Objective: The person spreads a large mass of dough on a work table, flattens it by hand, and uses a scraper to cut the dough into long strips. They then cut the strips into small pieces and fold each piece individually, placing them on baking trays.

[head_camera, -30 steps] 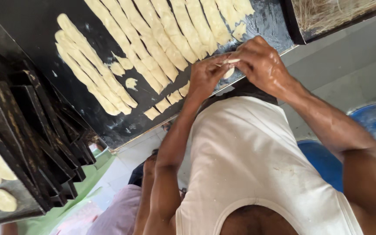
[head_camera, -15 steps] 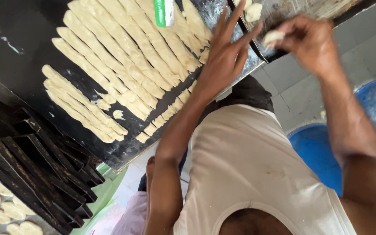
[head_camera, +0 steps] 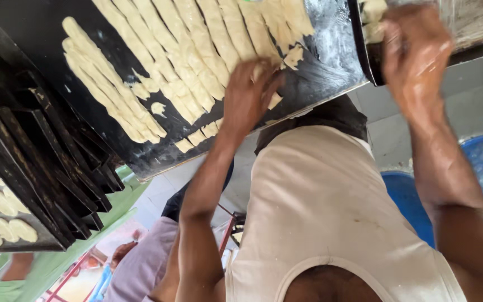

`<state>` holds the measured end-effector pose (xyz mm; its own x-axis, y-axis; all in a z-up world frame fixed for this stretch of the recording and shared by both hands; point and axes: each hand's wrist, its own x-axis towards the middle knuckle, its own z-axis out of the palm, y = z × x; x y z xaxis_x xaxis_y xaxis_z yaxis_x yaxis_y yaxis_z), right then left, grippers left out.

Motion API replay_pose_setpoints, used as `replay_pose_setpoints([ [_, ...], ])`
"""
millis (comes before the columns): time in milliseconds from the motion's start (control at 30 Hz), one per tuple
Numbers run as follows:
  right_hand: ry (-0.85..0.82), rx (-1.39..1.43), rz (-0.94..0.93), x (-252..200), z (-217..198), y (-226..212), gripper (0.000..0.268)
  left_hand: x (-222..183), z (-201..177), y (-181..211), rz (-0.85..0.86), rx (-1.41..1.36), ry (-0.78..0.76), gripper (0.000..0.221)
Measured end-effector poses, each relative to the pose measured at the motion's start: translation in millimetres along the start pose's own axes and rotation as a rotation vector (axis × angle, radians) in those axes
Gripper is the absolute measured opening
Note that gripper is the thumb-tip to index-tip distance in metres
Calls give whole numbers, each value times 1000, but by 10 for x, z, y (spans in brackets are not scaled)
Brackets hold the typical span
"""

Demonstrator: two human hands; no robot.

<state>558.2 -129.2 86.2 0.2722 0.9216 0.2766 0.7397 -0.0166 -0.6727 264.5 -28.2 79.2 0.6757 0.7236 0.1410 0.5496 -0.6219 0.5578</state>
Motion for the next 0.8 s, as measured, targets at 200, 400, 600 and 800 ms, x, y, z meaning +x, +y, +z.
replay_pose_setpoints([
  [200,-303,-2,-131,-125,878,-539,46,-708,310,-95,-15,27,6,29],
  [400,-381,-139,-65,-302,1075,-695,16,-790,197,-505,-641,-953,82,30],
  [600,-569,612,376,-634,957,-1231,27,-964,147,-589,-640,-959,-106,32],
  [800,-520,250,243,-338,998,-1648,29,-1072,-126,-666,-265,-1068,-257,54],
])
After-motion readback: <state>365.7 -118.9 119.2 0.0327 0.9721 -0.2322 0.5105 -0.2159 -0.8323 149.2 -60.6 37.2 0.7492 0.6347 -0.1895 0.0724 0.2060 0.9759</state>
